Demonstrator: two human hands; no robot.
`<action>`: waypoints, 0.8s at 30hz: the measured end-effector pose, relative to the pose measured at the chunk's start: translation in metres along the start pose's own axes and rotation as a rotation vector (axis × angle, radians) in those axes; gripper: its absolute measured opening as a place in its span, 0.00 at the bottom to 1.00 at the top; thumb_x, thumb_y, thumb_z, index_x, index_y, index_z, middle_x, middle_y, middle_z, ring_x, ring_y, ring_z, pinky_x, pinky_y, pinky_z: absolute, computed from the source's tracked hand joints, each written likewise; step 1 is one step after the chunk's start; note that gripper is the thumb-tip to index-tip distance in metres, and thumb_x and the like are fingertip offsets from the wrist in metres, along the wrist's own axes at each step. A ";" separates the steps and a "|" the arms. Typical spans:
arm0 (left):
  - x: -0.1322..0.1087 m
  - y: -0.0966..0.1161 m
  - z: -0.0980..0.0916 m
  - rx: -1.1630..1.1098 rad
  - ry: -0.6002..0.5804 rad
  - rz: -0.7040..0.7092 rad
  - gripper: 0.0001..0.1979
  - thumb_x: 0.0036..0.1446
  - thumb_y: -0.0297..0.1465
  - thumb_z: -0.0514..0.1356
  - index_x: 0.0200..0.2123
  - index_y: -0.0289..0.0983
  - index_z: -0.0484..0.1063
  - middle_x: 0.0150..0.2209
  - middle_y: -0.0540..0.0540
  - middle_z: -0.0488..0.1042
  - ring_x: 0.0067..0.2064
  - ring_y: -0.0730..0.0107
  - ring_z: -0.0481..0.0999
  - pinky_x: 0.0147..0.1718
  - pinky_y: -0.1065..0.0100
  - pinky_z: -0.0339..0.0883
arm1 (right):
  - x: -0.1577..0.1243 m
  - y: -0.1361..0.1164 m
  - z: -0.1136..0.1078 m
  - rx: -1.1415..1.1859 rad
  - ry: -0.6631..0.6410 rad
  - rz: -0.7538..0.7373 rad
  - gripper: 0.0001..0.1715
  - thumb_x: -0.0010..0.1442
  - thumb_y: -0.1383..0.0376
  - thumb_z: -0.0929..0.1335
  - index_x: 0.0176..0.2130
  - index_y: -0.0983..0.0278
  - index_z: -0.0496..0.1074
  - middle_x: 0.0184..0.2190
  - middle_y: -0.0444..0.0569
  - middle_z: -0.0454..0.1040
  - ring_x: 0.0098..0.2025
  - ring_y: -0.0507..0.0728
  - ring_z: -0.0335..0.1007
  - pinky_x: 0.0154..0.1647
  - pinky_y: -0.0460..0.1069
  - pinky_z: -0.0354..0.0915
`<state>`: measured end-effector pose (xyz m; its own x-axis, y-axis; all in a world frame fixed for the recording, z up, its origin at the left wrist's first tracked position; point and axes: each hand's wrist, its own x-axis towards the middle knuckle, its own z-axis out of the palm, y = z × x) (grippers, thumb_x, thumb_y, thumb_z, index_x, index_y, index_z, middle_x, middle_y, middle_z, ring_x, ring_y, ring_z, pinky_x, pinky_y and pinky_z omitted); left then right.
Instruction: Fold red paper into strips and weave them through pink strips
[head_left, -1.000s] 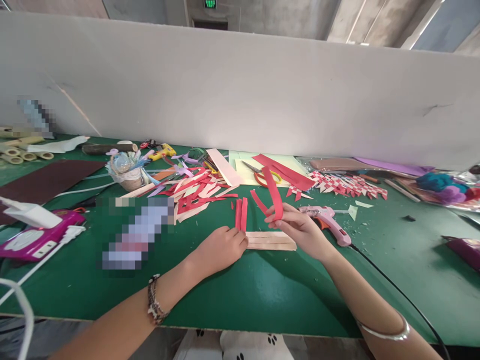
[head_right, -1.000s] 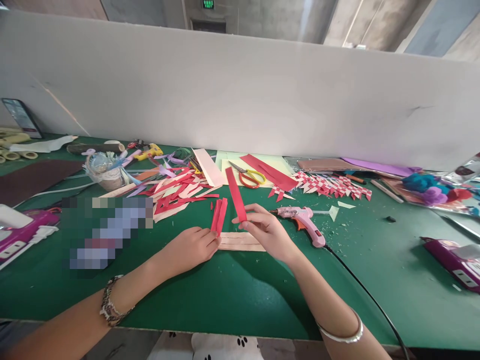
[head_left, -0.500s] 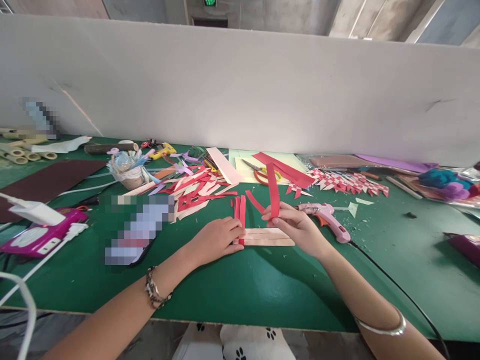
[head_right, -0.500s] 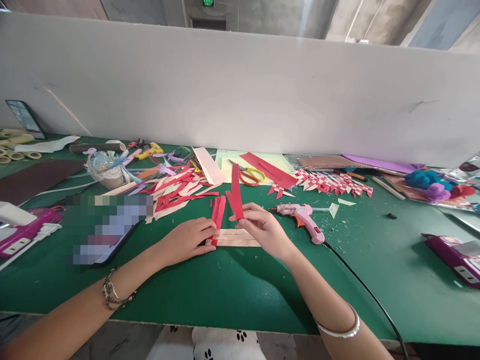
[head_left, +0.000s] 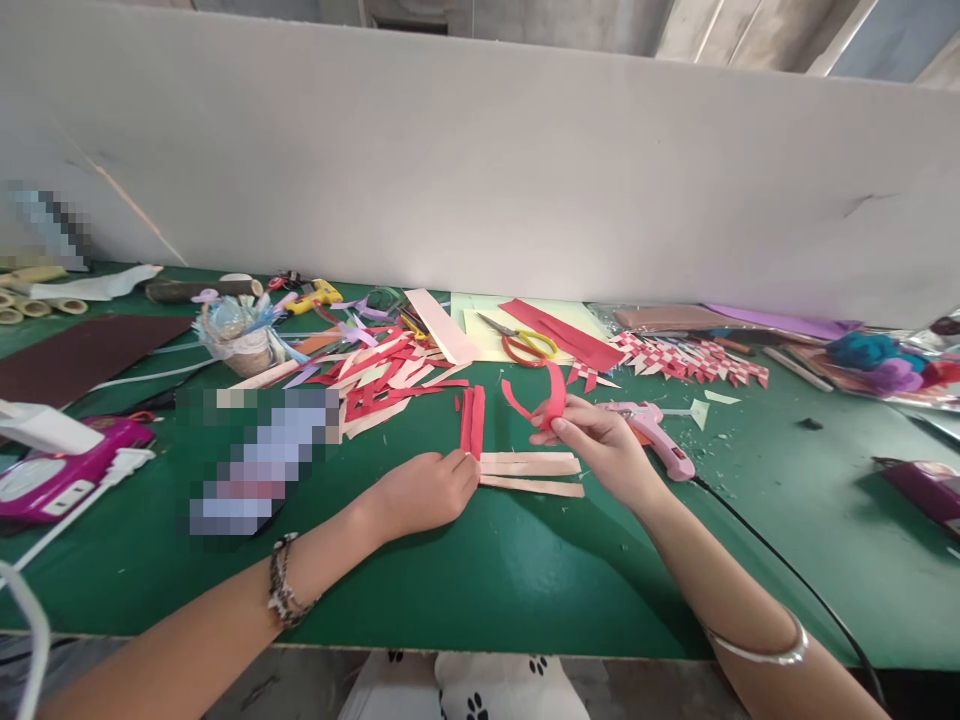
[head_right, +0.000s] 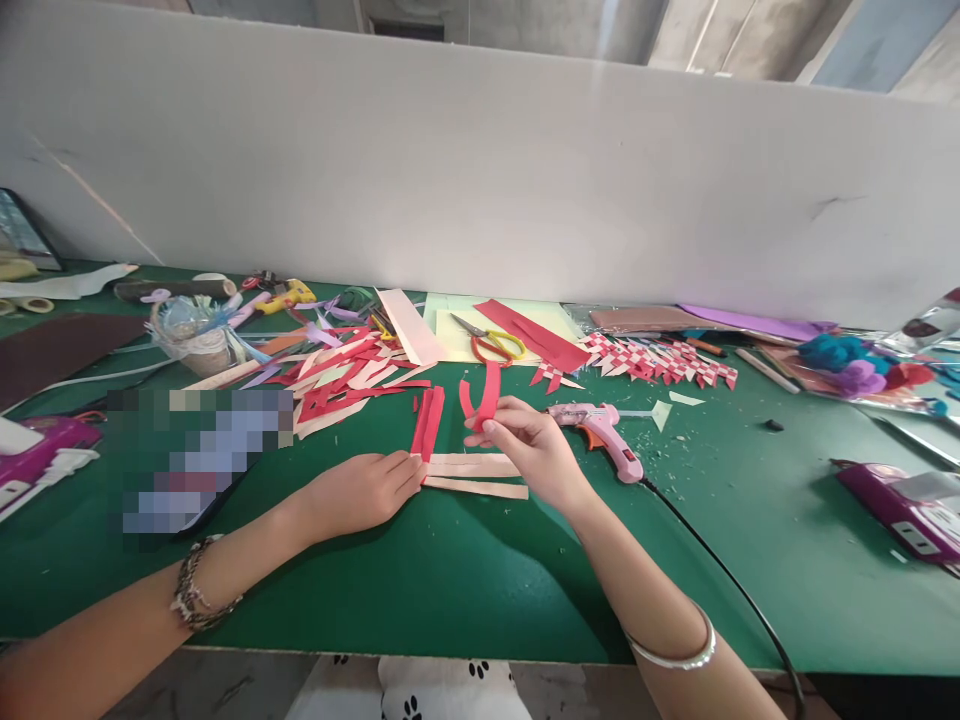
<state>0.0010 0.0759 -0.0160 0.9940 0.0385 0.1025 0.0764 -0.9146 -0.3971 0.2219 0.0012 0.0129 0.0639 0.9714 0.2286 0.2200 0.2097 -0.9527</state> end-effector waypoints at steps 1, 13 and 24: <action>-0.001 0.000 0.000 0.000 -0.023 -0.006 0.13 0.59 0.17 0.46 0.41 0.27 0.68 0.36 0.37 0.74 0.36 0.63 0.73 0.25 0.68 0.65 | 0.000 0.001 0.000 0.004 0.009 0.004 0.15 0.56 0.54 0.66 0.33 0.59 0.78 0.37 0.49 0.71 0.38 0.55 0.69 0.39 0.52 0.71; -0.030 0.004 -0.010 0.154 -0.074 -0.107 0.16 0.52 0.13 0.47 0.34 0.29 0.71 0.30 0.41 0.74 0.30 0.64 0.73 0.25 0.67 0.65 | -0.006 0.002 -0.004 -0.114 0.087 0.012 0.11 0.55 0.56 0.67 0.31 0.58 0.77 0.37 0.49 0.69 0.39 0.56 0.67 0.38 0.51 0.68; -0.041 0.011 -0.014 0.092 0.047 -0.293 0.13 0.59 0.22 0.49 0.26 0.35 0.69 0.23 0.48 0.69 0.26 0.68 0.69 0.30 0.65 0.61 | -0.051 0.020 -0.002 -0.383 -0.011 0.197 0.13 0.58 0.58 0.64 0.26 0.61 0.72 0.30 0.49 0.71 0.31 0.56 0.66 0.31 0.50 0.61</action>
<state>-0.0398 0.0586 -0.0114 0.9238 0.2748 0.2665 0.3685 -0.8269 -0.4249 0.2249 -0.0447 -0.0176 0.1309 0.9903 0.0457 0.5502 -0.0342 -0.8343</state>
